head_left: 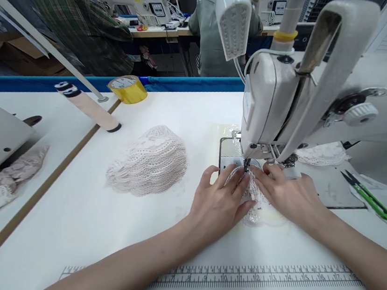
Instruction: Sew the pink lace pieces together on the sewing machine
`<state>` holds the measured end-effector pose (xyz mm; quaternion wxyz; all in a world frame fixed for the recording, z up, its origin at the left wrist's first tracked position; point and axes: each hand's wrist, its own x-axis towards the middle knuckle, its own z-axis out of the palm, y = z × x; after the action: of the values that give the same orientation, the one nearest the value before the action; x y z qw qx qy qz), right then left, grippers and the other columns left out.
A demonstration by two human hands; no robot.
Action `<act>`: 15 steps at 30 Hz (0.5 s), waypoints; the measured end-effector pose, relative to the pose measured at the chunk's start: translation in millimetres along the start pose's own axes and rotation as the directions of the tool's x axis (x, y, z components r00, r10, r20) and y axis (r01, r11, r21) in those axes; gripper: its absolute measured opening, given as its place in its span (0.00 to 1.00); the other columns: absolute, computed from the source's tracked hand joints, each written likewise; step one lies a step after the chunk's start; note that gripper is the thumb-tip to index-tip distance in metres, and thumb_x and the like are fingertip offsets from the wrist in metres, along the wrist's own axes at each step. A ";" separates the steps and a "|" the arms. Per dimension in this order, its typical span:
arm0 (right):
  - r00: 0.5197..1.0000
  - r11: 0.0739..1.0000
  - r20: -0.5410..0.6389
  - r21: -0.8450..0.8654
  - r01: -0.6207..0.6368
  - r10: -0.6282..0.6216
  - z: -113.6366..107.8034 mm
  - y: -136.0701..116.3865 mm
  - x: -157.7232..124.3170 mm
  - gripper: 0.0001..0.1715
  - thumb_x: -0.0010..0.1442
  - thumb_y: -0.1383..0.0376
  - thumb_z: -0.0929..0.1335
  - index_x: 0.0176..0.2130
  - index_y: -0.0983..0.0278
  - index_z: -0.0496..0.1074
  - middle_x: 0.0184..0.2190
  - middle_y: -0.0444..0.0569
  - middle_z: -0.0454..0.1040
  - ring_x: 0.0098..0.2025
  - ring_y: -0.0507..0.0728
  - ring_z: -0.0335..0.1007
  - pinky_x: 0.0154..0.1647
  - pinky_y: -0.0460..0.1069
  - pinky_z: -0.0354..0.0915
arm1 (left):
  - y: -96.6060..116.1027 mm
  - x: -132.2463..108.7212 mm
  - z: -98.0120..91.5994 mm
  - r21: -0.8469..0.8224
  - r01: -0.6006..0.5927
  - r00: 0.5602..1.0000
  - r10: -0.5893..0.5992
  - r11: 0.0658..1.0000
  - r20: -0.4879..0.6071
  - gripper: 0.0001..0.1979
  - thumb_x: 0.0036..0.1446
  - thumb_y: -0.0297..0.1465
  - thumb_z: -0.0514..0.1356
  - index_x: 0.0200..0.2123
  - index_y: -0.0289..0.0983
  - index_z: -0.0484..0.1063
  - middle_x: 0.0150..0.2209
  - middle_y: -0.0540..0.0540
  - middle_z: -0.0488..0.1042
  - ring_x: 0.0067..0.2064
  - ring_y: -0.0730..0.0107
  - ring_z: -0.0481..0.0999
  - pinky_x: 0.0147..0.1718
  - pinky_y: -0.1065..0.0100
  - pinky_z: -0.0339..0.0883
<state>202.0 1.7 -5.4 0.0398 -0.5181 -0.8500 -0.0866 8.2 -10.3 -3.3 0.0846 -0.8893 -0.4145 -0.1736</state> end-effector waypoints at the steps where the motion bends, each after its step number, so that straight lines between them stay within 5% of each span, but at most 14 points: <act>1: 1.000 1.000 0.000 0.008 0.002 -0.002 0.1 0.4 0.0 0.26 0.64 0.65 0.60 0.61 0.63 0.62 0.28 0.53 0.75 0.28 0.56 0.66 0.21 0.48 0.49 | -0.4 0.4 1.2 -0.001 0.002 1.000 -0.002 1.000 -0.004 0.19 0.65 0.39 0.51 0.54 0.38 0.69 0.53 0.42 0.73 0.58 0.55 0.66 0.53 0.52 0.53; 6: 0.999 0.998 -0.044 0.056 0.017 -0.015 -11.1 2.3 -3.3 0.20 0.64 0.65 0.60 0.53 0.62 0.71 0.28 0.52 0.76 0.24 0.53 0.64 0.21 0.49 0.47 | -0.9 0.1 -2.0 -0.006 -0.004 1.000 0.004 1.000 -0.028 0.19 0.65 0.39 0.52 0.53 0.37 0.69 0.53 0.43 0.73 0.57 0.57 0.66 0.53 0.52 0.51; 9: 1.000 0.971 0.001 0.239 0.027 -0.028 -25.5 3.9 -6.7 0.16 0.64 0.59 0.61 0.41 0.61 0.76 0.30 0.48 0.76 0.22 0.51 0.63 0.21 0.48 0.49 | -4.7 -0.7 -17.3 -0.029 -0.011 1.000 0.011 1.000 -0.018 0.15 0.65 0.37 0.53 0.50 0.39 0.71 0.48 0.45 0.76 0.49 0.59 0.71 0.50 0.53 0.52; 15: 0.959 0.803 0.195 0.594 0.051 -0.205 -37.0 10.7 -8.7 0.09 0.62 0.62 0.63 0.33 0.60 0.72 0.38 0.46 0.73 0.29 0.51 0.68 0.26 0.47 0.57 | -18.0 -2.6 -37.0 -0.197 -0.147 0.944 0.197 0.969 0.266 0.10 0.62 0.37 0.56 0.41 0.38 0.73 0.42 0.46 0.75 0.35 0.68 0.73 0.38 0.61 0.59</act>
<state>214.7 -8.1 30.7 0.0837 -0.4284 -0.8667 0.2415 -16.0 -11.5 30.1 -0.0389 -0.9418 -0.3261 -0.0720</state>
